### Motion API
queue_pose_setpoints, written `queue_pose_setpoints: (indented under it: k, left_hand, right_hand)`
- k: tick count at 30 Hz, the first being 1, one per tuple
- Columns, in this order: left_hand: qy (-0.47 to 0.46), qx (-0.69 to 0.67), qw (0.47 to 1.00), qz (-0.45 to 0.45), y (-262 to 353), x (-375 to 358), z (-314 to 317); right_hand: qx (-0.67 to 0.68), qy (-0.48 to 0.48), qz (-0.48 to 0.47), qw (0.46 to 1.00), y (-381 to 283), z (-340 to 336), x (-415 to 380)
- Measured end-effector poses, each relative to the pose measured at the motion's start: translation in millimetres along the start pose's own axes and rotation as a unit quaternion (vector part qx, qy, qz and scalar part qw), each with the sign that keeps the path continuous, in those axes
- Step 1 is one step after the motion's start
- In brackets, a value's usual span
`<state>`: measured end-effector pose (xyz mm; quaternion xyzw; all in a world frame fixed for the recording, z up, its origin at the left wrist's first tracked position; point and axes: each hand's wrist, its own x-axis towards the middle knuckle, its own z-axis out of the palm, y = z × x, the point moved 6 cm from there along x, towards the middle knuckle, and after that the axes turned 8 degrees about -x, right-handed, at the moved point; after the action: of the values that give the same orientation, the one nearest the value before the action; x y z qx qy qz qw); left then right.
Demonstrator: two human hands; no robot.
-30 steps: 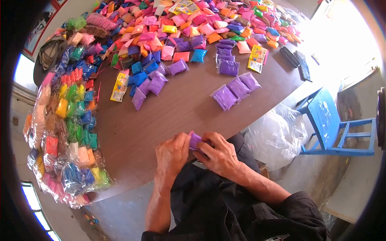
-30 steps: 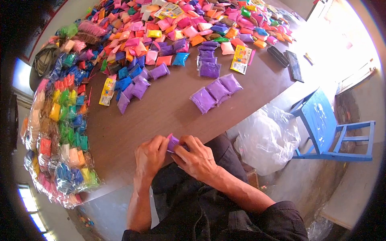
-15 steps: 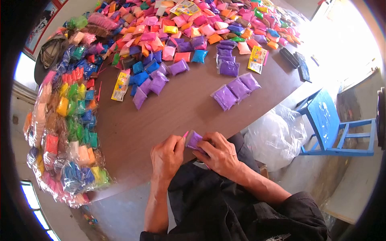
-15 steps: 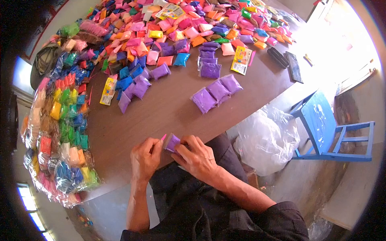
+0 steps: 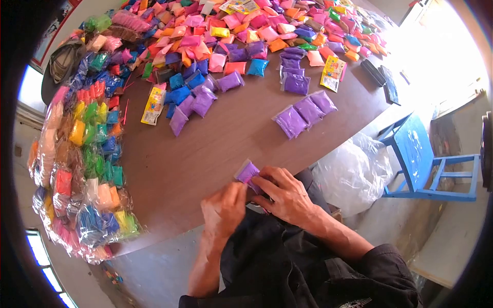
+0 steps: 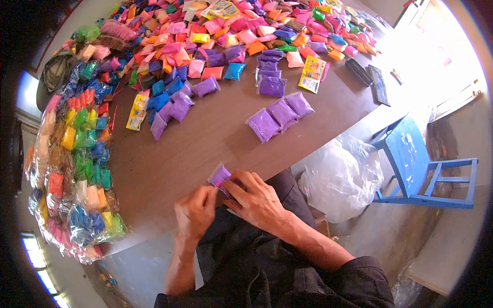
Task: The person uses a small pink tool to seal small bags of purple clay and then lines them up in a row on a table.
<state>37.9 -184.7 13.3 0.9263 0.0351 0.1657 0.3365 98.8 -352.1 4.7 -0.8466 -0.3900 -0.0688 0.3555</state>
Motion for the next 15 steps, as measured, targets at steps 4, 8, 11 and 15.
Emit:
queue_pose_setpoints:
  k: [4, 8, 11, 15]
  left_hand:
    - [0.005, 0.083, 0.997, 0.001, -18, 3, 3]
    - [0.045, 0.013, 0.999, -0.003, -18, 13, -13]
    - [0.037, -0.017, 0.999, 0.031, 5, 2, -8]
    - [0.006, 0.054, 0.998, 0.033, -6, 2, 3]
  right_hand:
    - [-0.007, 0.021, -0.012, 1.0, -1, 1, -2]
    - [-0.008, 0.019, -0.008, 1.0, 0, 0, 0]
    - [-0.003, 0.033, -0.001, 0.999, -1, 0, 1]
    - [-0.005, 0.048, -0.021, 0.999, -1, 2, 0]
